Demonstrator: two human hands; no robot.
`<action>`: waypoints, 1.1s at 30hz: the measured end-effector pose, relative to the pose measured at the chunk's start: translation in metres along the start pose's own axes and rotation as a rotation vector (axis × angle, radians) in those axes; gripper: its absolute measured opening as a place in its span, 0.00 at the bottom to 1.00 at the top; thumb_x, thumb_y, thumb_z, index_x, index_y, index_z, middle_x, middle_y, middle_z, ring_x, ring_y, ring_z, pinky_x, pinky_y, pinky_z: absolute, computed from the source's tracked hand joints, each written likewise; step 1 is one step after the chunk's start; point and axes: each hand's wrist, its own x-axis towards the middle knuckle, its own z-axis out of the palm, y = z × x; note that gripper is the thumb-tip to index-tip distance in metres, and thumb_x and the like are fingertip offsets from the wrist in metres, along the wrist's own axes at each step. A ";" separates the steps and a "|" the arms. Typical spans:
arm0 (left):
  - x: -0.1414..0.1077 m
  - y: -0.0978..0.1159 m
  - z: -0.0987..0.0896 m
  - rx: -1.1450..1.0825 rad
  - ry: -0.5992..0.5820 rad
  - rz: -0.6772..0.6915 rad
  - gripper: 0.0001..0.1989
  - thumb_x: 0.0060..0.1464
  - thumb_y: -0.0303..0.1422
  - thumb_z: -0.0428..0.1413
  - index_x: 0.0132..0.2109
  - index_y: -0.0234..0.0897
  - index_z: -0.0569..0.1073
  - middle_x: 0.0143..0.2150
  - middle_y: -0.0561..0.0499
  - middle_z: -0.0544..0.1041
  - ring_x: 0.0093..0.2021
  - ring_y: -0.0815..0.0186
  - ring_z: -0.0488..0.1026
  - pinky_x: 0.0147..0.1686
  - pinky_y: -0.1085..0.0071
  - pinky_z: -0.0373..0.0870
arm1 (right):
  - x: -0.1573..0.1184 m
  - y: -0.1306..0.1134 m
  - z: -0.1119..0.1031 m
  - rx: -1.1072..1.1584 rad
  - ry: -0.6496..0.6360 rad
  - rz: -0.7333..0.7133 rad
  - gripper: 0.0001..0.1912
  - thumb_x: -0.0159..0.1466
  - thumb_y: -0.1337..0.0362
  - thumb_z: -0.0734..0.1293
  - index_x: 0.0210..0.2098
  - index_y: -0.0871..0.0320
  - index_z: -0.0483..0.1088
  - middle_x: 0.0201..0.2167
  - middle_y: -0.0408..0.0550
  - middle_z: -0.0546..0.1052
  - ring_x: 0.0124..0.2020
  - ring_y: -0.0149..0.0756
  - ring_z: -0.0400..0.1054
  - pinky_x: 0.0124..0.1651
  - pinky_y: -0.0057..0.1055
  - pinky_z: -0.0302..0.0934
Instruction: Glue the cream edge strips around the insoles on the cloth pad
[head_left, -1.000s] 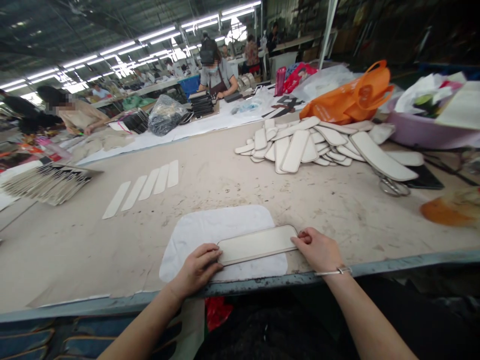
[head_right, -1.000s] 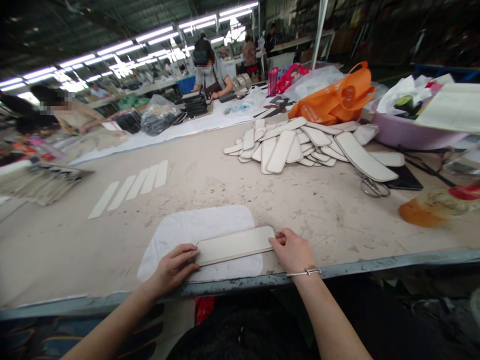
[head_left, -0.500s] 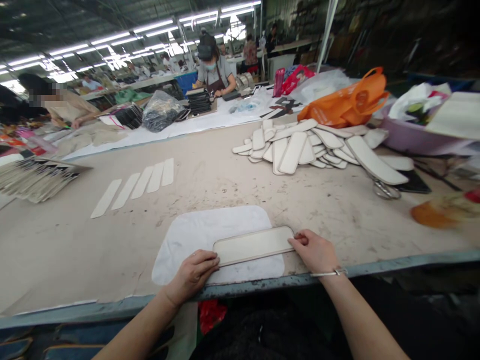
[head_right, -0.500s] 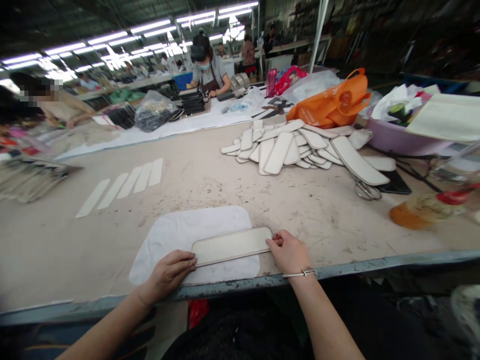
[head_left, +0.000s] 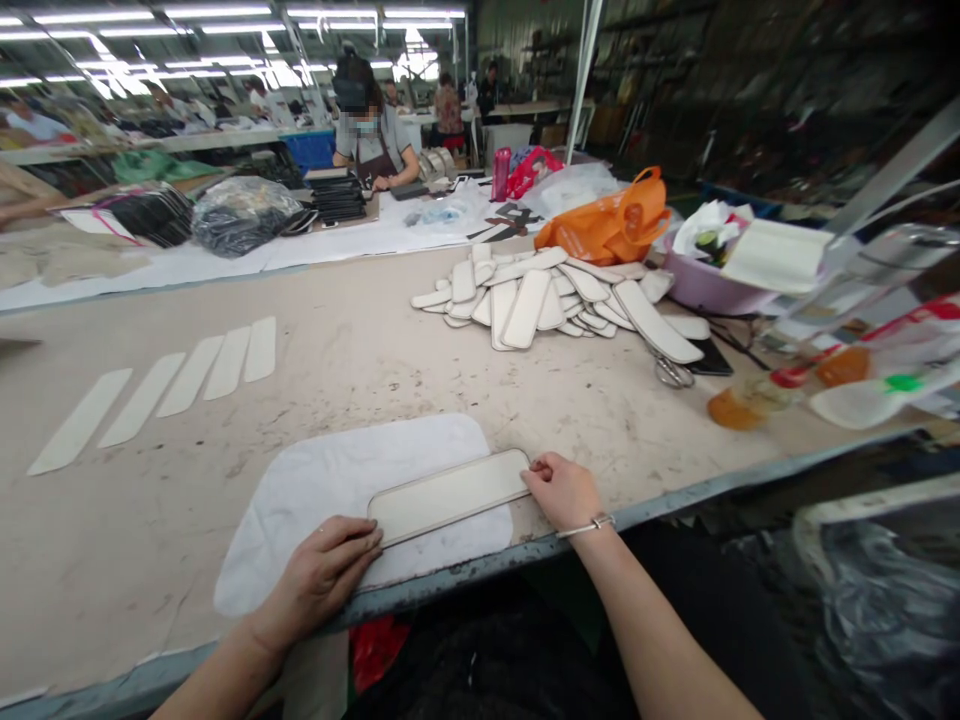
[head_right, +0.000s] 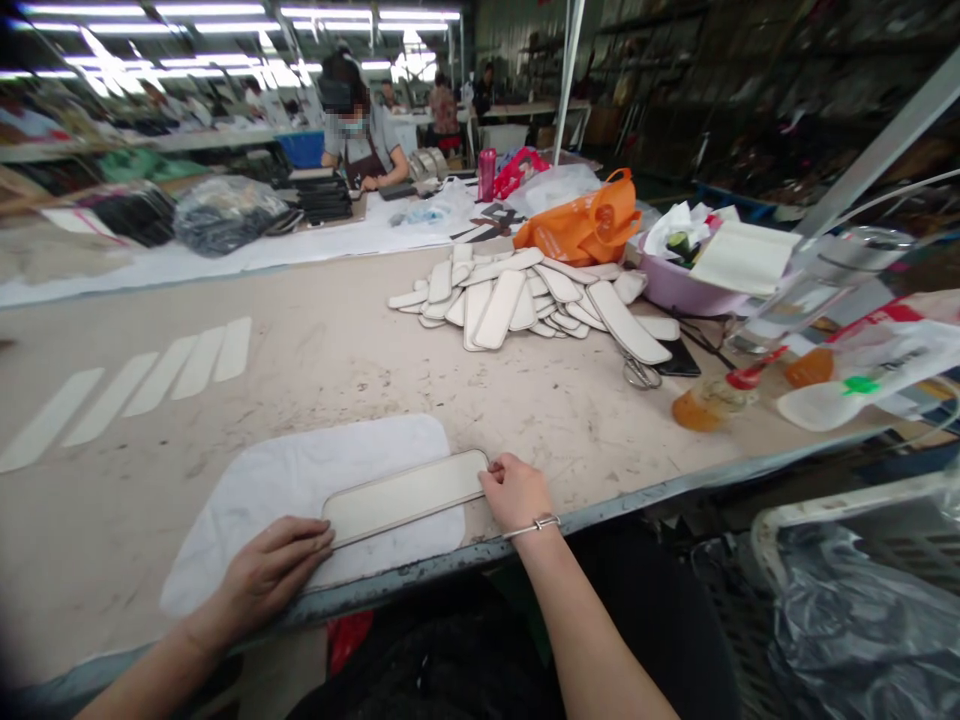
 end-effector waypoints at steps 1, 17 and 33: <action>0.000 0.000 0.000 -0.001 -0.002 -0.003 0.12 0.53 0.27 0.52 0.45 0.39 0.74 0.42 0.46 0.73 0.42 0.64 0.71 0.41 0.68 0.71 | 0.000 0.000 0.000 -0.003 -0.002 -0.001 0.06 0.54 0.61 0.64 0.28 0.55 0.71 0.24 0.41 0.76 0.28 0.31 0.69 0.32 0.26 0.56; 0.001 0.007 -0.006 -0.126 0.003 -0.150 0.13 0.53 0.29 0.52 0.46 0.39 0.72 0.42 0.45 0.74 0.42 0.64 0.71 0.42 0.68 0.70 | -0.002 -0.002 0.000 -0.119 -0.038 -0.015 0.09 0.56 0.57 0.61 0.28 0.54 0.69 0.24 0.41 0.76 0.29 0.34 0.69 0.32 0.29 0.56; 0.030 -0.001 0.001 -0.037 0.039 -0.433 0.11 0.54 0.32 0.51 0.40 0.36 0.75 0.37 0.48 0.70 0.36 0.68 0.70 0.38 0.72 0.69 | -0.001 0.001 0.001 -0.140 -0.068 -0.035 0.12 0.56 0.53 0.60 0.29 0.54 0.69 0.24 0.41 0.76 0.28 0.35 0.70 0.31 0.30 0.57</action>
